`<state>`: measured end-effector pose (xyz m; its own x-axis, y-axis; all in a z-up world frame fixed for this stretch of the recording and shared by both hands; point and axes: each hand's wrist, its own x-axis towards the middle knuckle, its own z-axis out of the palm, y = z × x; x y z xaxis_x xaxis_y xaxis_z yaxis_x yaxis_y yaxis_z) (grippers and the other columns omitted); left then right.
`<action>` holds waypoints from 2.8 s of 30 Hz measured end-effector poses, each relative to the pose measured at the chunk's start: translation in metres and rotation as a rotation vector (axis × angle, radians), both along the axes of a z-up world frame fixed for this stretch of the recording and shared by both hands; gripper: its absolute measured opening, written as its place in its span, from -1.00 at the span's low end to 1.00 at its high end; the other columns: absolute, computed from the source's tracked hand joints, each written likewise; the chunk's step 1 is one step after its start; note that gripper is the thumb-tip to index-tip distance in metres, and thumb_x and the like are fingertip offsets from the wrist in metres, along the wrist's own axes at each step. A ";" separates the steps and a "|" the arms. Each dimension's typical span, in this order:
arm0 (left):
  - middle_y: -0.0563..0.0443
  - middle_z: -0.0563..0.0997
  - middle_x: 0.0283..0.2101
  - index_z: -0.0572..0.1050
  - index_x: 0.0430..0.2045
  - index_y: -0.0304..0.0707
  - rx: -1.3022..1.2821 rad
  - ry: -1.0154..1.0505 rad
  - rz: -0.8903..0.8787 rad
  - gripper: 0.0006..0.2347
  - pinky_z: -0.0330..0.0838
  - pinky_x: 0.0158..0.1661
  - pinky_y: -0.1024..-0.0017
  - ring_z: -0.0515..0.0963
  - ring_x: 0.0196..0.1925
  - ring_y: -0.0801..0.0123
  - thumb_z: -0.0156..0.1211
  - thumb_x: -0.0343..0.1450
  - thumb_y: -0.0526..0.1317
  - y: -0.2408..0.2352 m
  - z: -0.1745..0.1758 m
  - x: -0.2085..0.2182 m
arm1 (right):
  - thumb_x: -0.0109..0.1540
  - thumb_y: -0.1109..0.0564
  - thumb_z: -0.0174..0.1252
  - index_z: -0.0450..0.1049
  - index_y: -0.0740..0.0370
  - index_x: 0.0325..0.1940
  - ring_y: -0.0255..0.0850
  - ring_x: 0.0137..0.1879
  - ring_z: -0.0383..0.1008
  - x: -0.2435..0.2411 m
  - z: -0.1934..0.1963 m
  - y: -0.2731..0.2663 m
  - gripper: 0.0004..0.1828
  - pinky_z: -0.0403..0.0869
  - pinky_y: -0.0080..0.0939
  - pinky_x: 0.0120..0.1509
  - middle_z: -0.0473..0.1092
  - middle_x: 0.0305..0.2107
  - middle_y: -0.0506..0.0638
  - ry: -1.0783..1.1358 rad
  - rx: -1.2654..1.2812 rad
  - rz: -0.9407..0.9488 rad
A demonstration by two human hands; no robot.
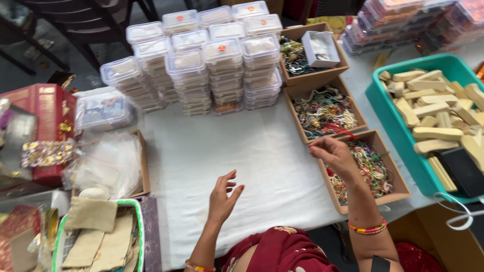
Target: The person sits at a table and packages small jewelry items. They place a green beaded bracelet into a clear plastic bag, then into a small beige cloth pouch, and finally into a plastic container. They repeat the process with a red string, placing it into a plastic bag and then a cloth pouch.
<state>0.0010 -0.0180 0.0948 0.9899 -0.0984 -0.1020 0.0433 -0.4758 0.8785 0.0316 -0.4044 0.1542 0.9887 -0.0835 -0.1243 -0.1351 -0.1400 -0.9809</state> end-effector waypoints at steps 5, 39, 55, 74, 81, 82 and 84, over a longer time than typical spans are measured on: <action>0.04 0.44 0.28 0.21 0.36 0.03 -0.089 0.072 -0.007 -0.25 0.53 0.13 0.20 0.52 0.24 0.23 0.43 0.24 -0.01 -0.004 0.025 0.003 | 0.27 0.23 0.23 0.55 0.36 -0.09 -0.33 -0.14 0.55 0.004 0.041 0.097 -0.83 0.56 -0.34 -0.03 0.54 -0.28 -0.03 -0.097 0.120 0.303; 0.07 0.49 0.13 0.54 0.06 0.01 0.709 -0.195 0.124 -0.68 0.26 0.24 0.19 0.42 0.23 0.29 0.15 0.45 0.01 0.116 -0.116 0.026 | 0.23 0.10 0.27 0.57 0.14 0.09 -0.08 0.11 0.51 0.015 -0.162 0.076 -0.66 0.45 -0.09 0.20 0.51 -0.01 0.03 0.126 -0.875 -0.082; 0.26 -0.18 0.56 -0.16 0.48 0.12 0.982 -0.148 -0.017 -0.25 -0.50 0.46 0.11 -0.22 0.56 0.48 -0.47 0.41 0.44 0.137 -0.142 0.000 | 0.30 -0.50 -0.45 -0.39 -0.07 0.58 -0.23 0.61 -0.59 -0.003 -0.196 0.131 -0.10 -0.60 0.11 0.58 -0.51 0.54 -0.10 -0.539 -1.279 0.375; 0.07 -0.09 0.58 -0.05 0.48 -0.08 0.893 -0.228 0.036 -0.27 -0.37 0.49 0.08 -0.13 0.59 0.38 -0.22 0.47 0.33 0.137 -0.129 -0.003 | 0.32 -0.53 -0.31 -0.22 0.13 0.63 -0.12 0.67 -0.40 0.015 -0.149 0.307 -0.01 -0.36 0.10 0.68 -0.33 0.58 0.01 -0.330 -1.192 0.971; 0.14 -0.10 0.56 -0.06 0.47 -0.03 0.908 -0.247 0.034 -0.27 -0.40 0.46 0.12 -0.13 0.56 0.44 -0.27 0.45 0.34 0.136 -0.135 -0.001 | 0.36 -0.25 -0.13 0.05 0.07 0.52 -0.15 0.61 -0.17 0.000 -0.188 0.117 -0.30 -0.20 0.02 0.63 -0.08 0.51 0.02 -0.407 -1.167 0.380; 0.15 -0.10 0.56 -0.07 0.47 -0.01 0.920 -0.262 0.042 -0.27 -0.41 0.46 0.13 -0.14 0.55 0.45 -0.29 0.45 0.35 0.136 -0.136 -0.002 | 0.38 -0.14 -0.06 0.24 0.02 0.44 -0.13 0.58 0.00 -0.004 -0.185 0.092 -0.45 -0.07 0.01 0.63 0.09 0.47 0.02 -0.343 -1.116 0.223; 0.17 -0.10 0.56 -0.07 0.47 0.02 0.917 -0.248 0.041 -0.28 -0.41 0.46 0.15 -0.14 0.55 0.46 -0.30 0.45 0.36 0.134 -0.133 -0.002 | 0.35 -0.09 0.02 0.35 0.00 0.28 -0.13 0.48 0.15 -0.005 -0.178 0.082 -0.58 0.08 0.00 0.56 0.23 0.35 0.00 -0.309 -1.120 0.137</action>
<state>-0.0015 0.1161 -0.0380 0.9946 -0.0487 0.0915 -0.0621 -0.9868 0.1495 0.0266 -0.3226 -0.0235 0.9733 0.1157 0.1984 0.1708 -0.9421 -0.2885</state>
